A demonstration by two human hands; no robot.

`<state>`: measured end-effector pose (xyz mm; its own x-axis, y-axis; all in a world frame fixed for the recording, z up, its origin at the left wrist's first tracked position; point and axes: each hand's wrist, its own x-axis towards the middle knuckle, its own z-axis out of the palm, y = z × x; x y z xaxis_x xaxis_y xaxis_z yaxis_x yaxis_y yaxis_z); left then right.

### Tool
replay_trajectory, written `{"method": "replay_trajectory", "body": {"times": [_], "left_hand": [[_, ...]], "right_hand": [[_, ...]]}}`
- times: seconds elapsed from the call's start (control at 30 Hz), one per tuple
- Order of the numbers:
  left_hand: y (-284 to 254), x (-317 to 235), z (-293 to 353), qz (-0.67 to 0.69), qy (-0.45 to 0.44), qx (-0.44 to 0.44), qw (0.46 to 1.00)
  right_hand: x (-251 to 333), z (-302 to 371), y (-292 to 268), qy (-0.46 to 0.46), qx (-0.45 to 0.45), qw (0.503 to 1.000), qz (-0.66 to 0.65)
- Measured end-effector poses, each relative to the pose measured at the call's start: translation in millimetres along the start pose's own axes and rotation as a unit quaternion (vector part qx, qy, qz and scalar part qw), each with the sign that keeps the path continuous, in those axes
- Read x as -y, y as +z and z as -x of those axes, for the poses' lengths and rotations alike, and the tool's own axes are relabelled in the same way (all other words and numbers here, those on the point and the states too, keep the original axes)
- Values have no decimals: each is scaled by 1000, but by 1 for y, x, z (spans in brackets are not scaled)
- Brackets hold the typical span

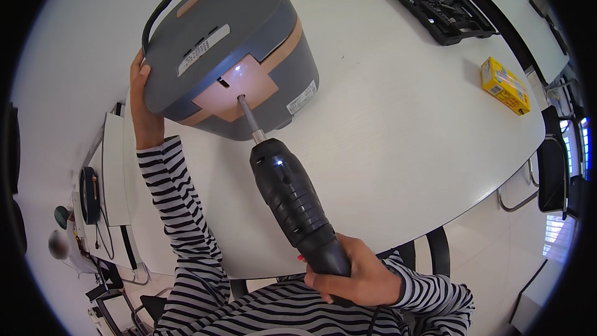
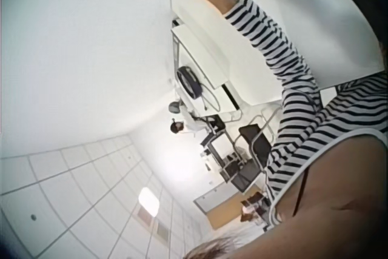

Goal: The person uses a corded electric screwdriver to fasten screws into the bottom of a gray and beige portable device. They hold the device steady with one hand while operating the tool with the other, repositioning the device as needed to access different screw holes.

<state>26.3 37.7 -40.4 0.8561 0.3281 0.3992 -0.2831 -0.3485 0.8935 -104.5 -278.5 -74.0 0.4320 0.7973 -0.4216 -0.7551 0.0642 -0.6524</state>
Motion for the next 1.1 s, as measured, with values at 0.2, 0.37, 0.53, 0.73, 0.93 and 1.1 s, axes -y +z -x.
{"method": "replay_trajectory", "body": {"times": [0.2,0.37,0.53,0.73,0.93,1.1], "left_hand": [[2,-2,2,8,0,1,1000],[3,1,1,22,-5,2,1000],[1,2,0,23,-4,2,1000],[5,-2,2,28,-2,-4,1000],[2,0,1,33,-8,-1,999],[2,2,0,17,-13,-14,1000]], "right_hand": [[-2,0,-1,-2,-4,1000,-1],[0,0,-2,0,-7,1000,9],[1,0,-1,2,-5,1000,8],[2,0,0,1,-10,1000,12],[3,1,1,6,-12,1000,11],[6,1,2,15,-24,999,18]]}}
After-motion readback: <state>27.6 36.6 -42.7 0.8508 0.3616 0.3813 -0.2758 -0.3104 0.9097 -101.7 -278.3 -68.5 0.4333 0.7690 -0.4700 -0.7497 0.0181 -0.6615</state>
